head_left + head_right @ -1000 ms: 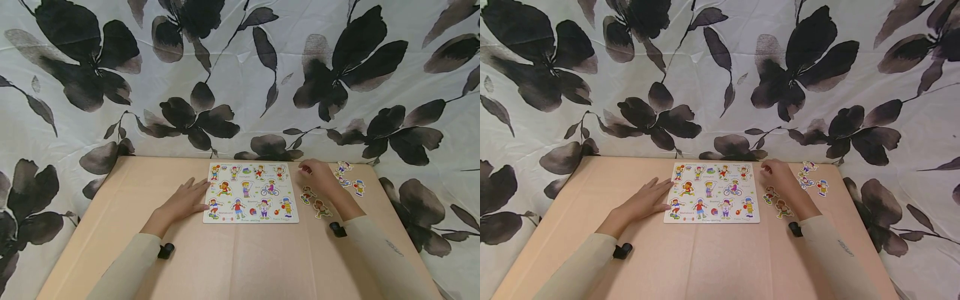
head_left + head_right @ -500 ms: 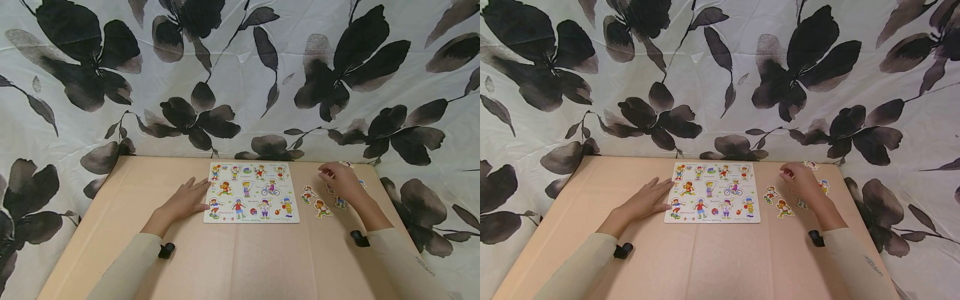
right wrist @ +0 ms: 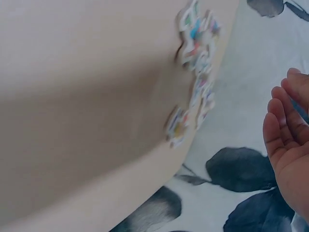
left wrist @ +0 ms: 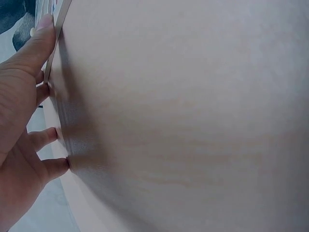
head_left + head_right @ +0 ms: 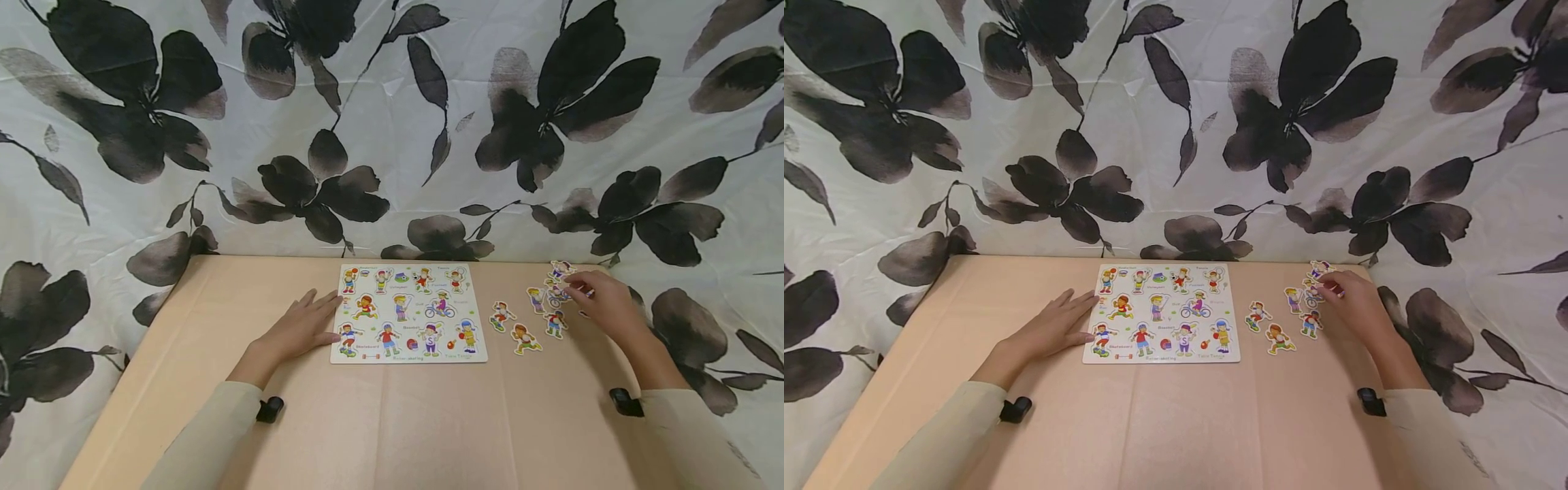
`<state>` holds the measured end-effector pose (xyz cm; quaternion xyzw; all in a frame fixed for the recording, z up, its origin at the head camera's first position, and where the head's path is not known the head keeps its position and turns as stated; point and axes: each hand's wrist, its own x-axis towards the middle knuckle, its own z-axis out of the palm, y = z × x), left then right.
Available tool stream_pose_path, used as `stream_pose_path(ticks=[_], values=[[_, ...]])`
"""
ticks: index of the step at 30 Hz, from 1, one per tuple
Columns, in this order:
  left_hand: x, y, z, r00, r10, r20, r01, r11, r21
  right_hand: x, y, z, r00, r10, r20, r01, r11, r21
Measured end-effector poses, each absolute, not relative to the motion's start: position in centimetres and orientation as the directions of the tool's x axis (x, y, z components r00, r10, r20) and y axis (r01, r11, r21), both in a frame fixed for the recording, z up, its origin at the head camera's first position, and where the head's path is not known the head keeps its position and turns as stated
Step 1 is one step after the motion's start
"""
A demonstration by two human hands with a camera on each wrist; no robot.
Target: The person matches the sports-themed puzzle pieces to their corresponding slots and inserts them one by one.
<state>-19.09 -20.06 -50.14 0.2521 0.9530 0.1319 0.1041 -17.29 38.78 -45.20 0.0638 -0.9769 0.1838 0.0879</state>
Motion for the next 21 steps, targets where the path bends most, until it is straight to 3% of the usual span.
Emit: stream_pose_path(ticks=[7,21], values=[[-19.1,-20.1,-50.1,-0.852,0.506,-0.135,0.448,0.837,0.314,-15.9,39.2,-46.3,-0.976,-0.096,0.193,-0.16,0.923,-0.35],[-19.1,-20.2,-50.3,-0.853,0.505,-0.133,0.442,0.833,0.332,-13.5,34.8,-49.7,-0.933,-0.315,0.176,-0.359,0.854,-0.377]])
